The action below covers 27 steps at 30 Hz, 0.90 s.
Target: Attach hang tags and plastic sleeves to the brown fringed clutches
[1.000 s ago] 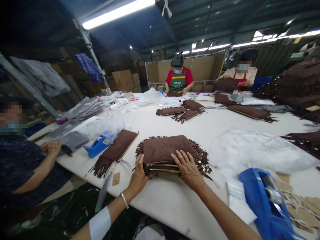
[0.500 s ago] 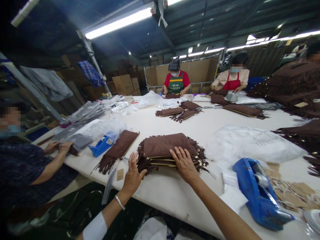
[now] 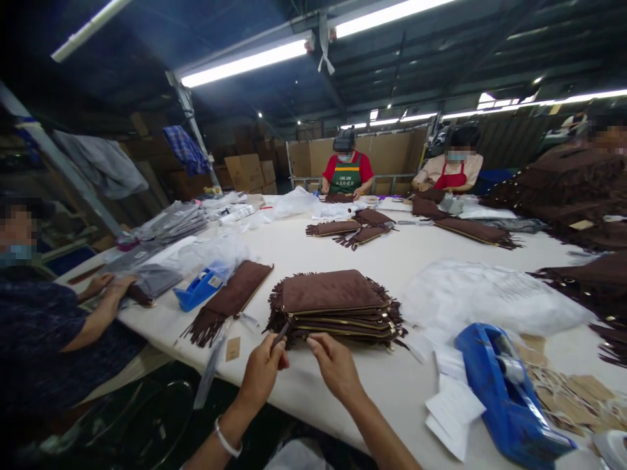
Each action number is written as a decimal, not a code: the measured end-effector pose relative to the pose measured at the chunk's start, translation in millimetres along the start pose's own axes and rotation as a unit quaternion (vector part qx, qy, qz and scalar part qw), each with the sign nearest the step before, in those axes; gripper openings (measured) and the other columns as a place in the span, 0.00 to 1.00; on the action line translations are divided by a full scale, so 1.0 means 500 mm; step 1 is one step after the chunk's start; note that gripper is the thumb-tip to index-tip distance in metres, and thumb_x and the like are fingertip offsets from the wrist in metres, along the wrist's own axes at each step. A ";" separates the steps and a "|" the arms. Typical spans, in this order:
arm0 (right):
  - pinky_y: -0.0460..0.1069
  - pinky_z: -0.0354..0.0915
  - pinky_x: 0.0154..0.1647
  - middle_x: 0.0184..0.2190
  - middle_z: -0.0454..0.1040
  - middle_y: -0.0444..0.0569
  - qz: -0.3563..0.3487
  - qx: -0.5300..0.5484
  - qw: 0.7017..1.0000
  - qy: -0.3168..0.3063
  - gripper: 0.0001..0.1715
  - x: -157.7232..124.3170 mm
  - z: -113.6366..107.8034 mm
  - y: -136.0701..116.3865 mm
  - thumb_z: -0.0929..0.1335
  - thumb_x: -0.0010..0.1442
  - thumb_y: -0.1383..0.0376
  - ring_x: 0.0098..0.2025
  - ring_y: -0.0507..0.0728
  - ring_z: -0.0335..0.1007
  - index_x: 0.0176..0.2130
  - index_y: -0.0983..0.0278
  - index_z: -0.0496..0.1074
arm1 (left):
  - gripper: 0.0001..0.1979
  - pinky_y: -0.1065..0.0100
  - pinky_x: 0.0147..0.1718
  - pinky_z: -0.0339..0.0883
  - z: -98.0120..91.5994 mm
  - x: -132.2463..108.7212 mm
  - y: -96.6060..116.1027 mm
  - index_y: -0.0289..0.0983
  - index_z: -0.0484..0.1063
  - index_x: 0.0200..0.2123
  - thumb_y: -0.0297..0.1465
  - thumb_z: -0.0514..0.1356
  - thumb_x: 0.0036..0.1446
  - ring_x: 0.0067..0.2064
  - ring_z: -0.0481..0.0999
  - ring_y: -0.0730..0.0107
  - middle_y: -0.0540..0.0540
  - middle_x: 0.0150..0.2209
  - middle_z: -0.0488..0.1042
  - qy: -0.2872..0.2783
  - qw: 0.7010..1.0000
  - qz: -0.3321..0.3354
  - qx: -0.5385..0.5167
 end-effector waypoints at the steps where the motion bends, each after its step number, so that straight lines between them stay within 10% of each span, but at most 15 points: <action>1: 0.54 0.68 0.42 0.38 0.78 0.53 0.063 0.090 0.994 -0.030 0.27 0.002 0.029 -0.004 0.62 0.59 0.45 0.42 0.61 0.74 0.42 0.62 0.73 | 0.14 0.67 0.31 0.62 0.006 -0.004 0.005 0.39 0.66 0.39 0.35 0.43 0.65 0.29 0.75 0.65 0.49 0.25 0.74 -0.003 0.999 0.007 0.037; 6: 0.48 0.65 0.37 0.34 0.78 0.51 0.236 0.358 0.901 -0.060 0.29 0.036 0.123 -0.028 0.72 0.46 0.44 0.35 0.55 0.72 0.36 0.65 0.74 | 0.14 0.66 0.32 0.62 0.006 -0.026 0.016 0.36 0.68 0.43 0.32 0.45 0.64 0.36 0.77 0.60 0.40 0.34 0.77 -0.031 0.985 0.054 0.164; 13: 0.47 0.65 0.35 0.31 0.77 0.46 0.265 0.414 0.868 -0.068 0.22 0.031 0.114 -0.010 0.74 0.47 0.51 0.27 0.48 0.69 0.34 0.64 0.71 | 0.19 0.65 0.37 0.66 -0.045 0.001 -0.036 0.36 0.74 0.36 0.44 0.50 0.61 0.37 0.76 0.62 0.45 0.31 0.77 -0.068 0.976 -0.085 -0.188; 17: 0.45 0.61 0.27 0.24 0.70 0.40 0.246 0.424 0.867 -0.094 0.23 0.017 0.104 -0.006 0.72 0.51 0.50 0.19 0.44 0.59 0.36 0.65 0.71 | 0.21 0.65 0.38 0.69 -0.001 0.038 -0.030 0.33 0.74 0.43 0.44 0.56 0.57 0.39 0.76 0.63 0.40 0.37 0.78 -0.101 0.913 -0.158 -0.361; 23: 0.44 0.62 0.27 0.24 0.67 0.38 0.290 0.545 0.772 -0.151 0.20 -0.004 0.105 -0.026 0.71 0.54 0.52 0.18 0.43 0.55 0.37 0.65 0.70 | 0.18 0.74 0.22 0.65 0.053 0.063 0.012 0.31 0.73 0.44 0.39 0.62 0.55 0.23 0.71 0.78 0.36 0.41 0.78 -0.164 0.771 -0.216 -0.576; 27: 0.45 0.62 0.27 0.26 0.72 0.43 0.297 0.488 0.807 -0.150 0.25 -0.041 0.091 0.005 0.67 0.57 0.48 0.19 0.44 0.60 0.40 0.67 0.71 | 0.15 0.69 0.31 0.72 0.058 0.070 0.005 0.31 0.73 0.39 0.36 0.65 0.53 0.33 0.77 0.68 0.38 0.36 0.79 -0.146 0.749 -0.240 -0.601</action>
Point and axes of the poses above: each hand's wrist, its own x-axis towards the middle knuckle, its own z-axis out of the palm, y = z × x, the point moved 2 cm from there along x, towards the middle knuckle
